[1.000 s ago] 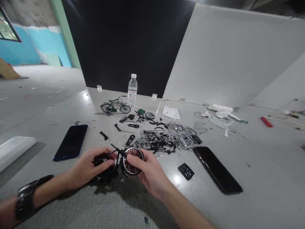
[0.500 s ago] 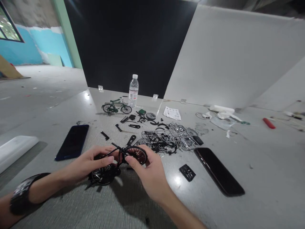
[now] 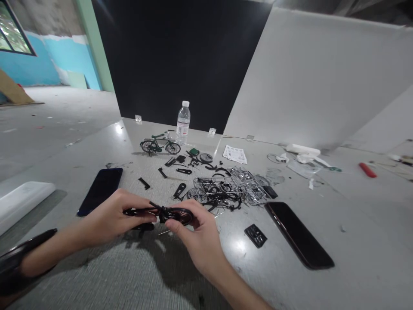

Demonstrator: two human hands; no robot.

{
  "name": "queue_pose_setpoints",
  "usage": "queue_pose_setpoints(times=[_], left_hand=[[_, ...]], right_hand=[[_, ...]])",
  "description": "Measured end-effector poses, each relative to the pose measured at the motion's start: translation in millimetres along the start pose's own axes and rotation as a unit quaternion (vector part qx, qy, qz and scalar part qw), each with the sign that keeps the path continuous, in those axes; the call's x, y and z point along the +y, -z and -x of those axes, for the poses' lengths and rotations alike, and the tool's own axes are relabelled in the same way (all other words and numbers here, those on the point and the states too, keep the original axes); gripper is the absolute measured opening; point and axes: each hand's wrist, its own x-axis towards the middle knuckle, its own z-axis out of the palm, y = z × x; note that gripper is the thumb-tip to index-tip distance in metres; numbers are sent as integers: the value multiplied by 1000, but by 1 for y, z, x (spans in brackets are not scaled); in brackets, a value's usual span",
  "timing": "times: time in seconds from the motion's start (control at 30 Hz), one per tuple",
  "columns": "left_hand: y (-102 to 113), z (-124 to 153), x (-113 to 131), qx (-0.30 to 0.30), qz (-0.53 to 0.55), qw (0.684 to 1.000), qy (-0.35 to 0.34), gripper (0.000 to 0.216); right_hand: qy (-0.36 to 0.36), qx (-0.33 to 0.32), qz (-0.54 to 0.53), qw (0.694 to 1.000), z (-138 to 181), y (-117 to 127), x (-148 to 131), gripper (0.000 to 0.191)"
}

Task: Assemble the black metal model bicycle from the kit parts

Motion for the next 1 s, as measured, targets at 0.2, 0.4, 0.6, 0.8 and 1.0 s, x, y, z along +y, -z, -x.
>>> queue_pose_setpoints(times=[0.2, 0.4, 0.6, 0.8, 1.0], left_hand=[[7, 1, -4, -16, -105, 992, -71, 18], [7, 2, 3, -25, -162, 984, -63, 17], [10, 4, 13, -52, -194, 978, -53, 20], [5, -2, 2, -57, -283, 957, -38, 14], [4, -3, 8, -62, -347, 935, -38, 9]], right_hand=[[8, 3, 22, 1000, 3, -5, 6, 13], [57, 9, 126, 990, 2, -6, 8, 11], [71, 15, 161, 984, 0, -7, 12, 10], [83, 2, 177, 981, -1, -9, 15, 13], [73, -16, 194, 978, -1, -7, 15, 11]])
